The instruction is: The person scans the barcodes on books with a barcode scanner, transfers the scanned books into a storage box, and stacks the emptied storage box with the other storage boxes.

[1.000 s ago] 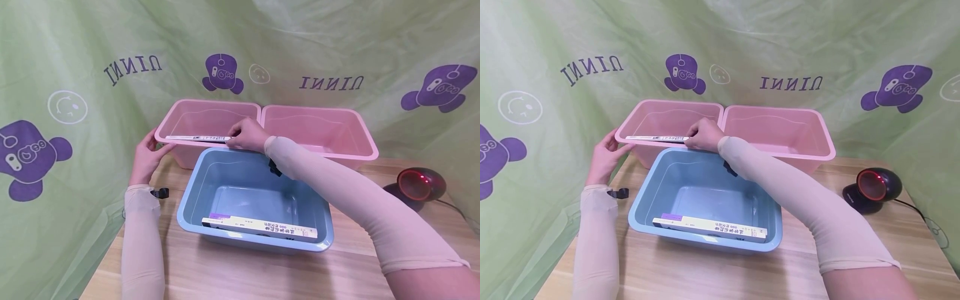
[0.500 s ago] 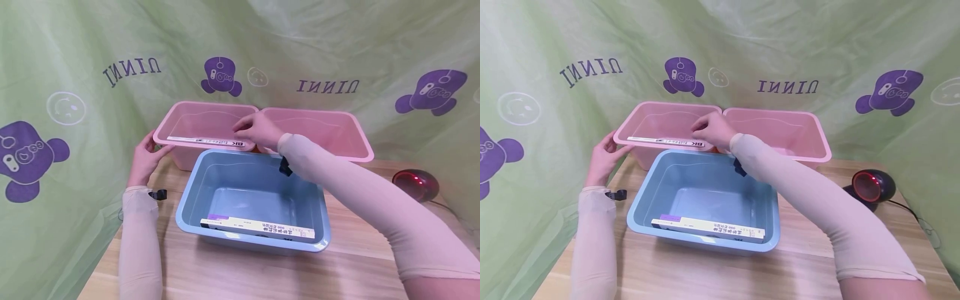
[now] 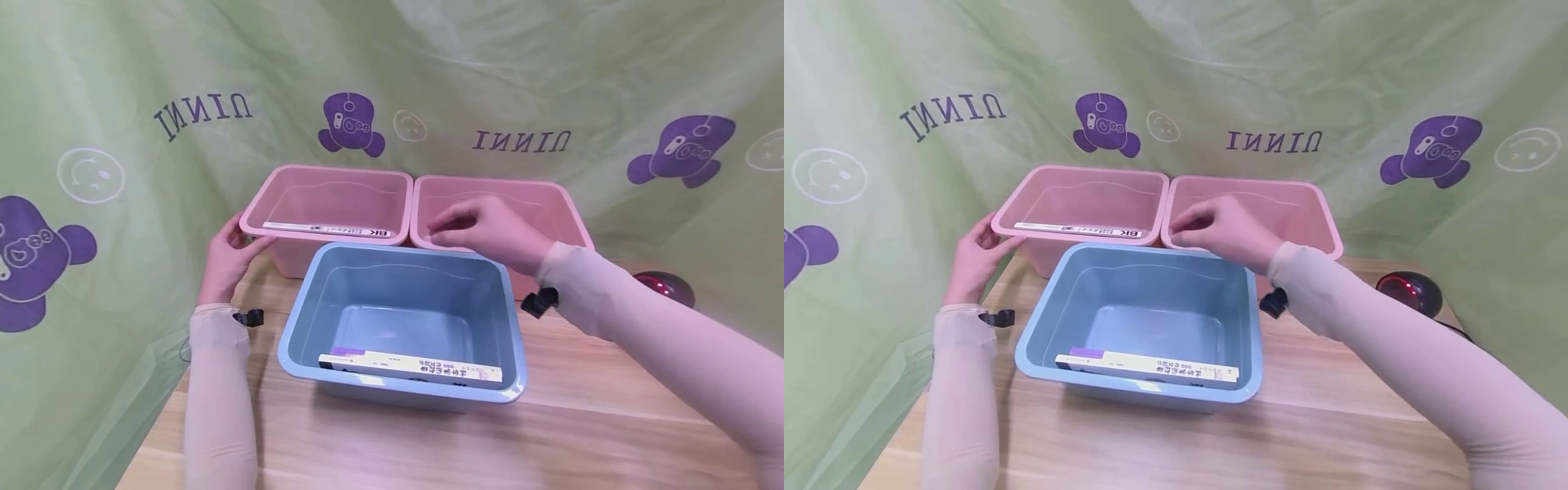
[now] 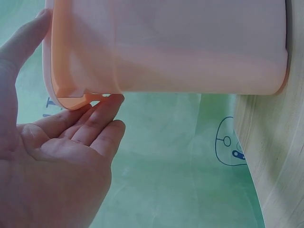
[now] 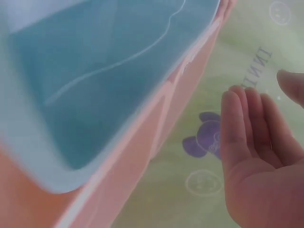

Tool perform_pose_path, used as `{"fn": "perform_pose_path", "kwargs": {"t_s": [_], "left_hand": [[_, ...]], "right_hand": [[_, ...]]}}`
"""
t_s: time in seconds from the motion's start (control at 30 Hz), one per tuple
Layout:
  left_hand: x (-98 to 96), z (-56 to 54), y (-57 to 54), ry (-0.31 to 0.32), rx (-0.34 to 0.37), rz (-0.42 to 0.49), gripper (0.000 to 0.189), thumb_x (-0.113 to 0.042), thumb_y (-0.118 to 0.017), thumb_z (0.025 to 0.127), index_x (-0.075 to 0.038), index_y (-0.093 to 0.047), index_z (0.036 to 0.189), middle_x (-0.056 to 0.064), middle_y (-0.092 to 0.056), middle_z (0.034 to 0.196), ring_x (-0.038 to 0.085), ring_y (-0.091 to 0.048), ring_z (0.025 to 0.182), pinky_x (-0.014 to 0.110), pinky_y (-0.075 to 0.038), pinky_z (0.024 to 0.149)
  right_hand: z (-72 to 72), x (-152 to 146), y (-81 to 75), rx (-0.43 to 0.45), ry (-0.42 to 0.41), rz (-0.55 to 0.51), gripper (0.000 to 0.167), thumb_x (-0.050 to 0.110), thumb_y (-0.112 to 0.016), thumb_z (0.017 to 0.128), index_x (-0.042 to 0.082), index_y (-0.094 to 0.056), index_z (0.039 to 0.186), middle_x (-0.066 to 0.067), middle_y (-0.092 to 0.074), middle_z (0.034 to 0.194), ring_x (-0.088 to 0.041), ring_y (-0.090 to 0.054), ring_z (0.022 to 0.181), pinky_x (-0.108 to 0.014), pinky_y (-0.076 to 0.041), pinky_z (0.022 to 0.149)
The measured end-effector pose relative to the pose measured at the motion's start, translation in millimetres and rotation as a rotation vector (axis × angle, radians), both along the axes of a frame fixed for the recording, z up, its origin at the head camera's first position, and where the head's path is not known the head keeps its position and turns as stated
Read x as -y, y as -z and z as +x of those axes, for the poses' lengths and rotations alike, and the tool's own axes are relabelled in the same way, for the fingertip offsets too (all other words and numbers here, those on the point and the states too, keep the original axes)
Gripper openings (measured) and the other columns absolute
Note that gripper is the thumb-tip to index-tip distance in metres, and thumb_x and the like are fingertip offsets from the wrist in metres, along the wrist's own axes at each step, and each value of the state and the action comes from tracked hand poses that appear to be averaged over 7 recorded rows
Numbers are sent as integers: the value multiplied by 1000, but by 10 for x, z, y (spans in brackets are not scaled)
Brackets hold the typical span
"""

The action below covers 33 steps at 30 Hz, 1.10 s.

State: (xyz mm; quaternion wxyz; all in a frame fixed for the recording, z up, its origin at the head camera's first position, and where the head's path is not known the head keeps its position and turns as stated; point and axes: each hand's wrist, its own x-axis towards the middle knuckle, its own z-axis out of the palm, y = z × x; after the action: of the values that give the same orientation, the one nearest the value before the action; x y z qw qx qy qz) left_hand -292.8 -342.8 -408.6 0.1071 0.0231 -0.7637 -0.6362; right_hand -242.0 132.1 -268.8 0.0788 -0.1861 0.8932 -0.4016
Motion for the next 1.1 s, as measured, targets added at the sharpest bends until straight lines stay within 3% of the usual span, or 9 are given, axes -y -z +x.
{"fn": "perform_pose_path", "kwargs": {"t_s": [0.07, 0.2, 0.4, 0.57, 0.8, 1.1], "left_hand": [[1, -2, -8, 6, -3, 19, 94, -24, -92, 96, -18, -41, 175, 13, -48, 178, 17, -54, 153, 4, -55, 101], [-8, -19, -3, 3, -4, 30, 95, -23, -93, 95, -18, -42, 174, 14, -50, 176, 14, -56, 150, 4, -55, 100], [-25, -71, -13, 2, -6, 69, 97, -21, -95, 93, -17, -42, 174, 14, -50, 176, 18, -55, 155, 5, -57, 100], [-20, -40, -11, -1, 16, 71, 98, -22, -95, 93, -20, -42, 174, 11, -48, 177, 19, -53, 157, 5, -58, 100], [13, 8, -5, -9, 38, 56, 99, -24, -95, 93, -23, -39, 176, 7, -46, 179, 23, -45, 166, 8, -56, 108], [-16, -16, 29, 2, 24, 82, 99, -24, -95, 93, -21, -40, 175, 9, -46, 179, 25, -45, 166, 6, -57, 104]], "right_hand": [[111, -113, 26, -5, 3, 3, 31, 24, -86, 101, 18, -85, 131, -2, -86, 125, -15, -78, 117, -25, -63, 101], [353, -326, 105, -15, -24, -6, 30, 18, -88, 99, 13, -85, 128, -5, -87, 121, -10, -80, 109, -16, -63, 93], [731, -520, 219, -13, -81, -34, 24, 14, -89, 97, 14, -87, 121, -3, -87, 116, -4, -81, 102, -17, -66, 90], [955, -555, 354, 28, -123, -84, 22, 11, -89, 96, 11, -86, 118, -2, -87, 113, -3, -81, 99, -20, -68, 89], [1129, -562, 513, 50, -172, -81, 22, 16, -90, 96, 15, -86, 117, 3, -86, 113, -2, -80, 103, -21, -68, 92], [1199, -560, 597, -20, -200, -60, 20, 15, -91, 95, 19, -87, 115, 7, -86, 108, -1, -80, 100, -22, -69, 90]]}}
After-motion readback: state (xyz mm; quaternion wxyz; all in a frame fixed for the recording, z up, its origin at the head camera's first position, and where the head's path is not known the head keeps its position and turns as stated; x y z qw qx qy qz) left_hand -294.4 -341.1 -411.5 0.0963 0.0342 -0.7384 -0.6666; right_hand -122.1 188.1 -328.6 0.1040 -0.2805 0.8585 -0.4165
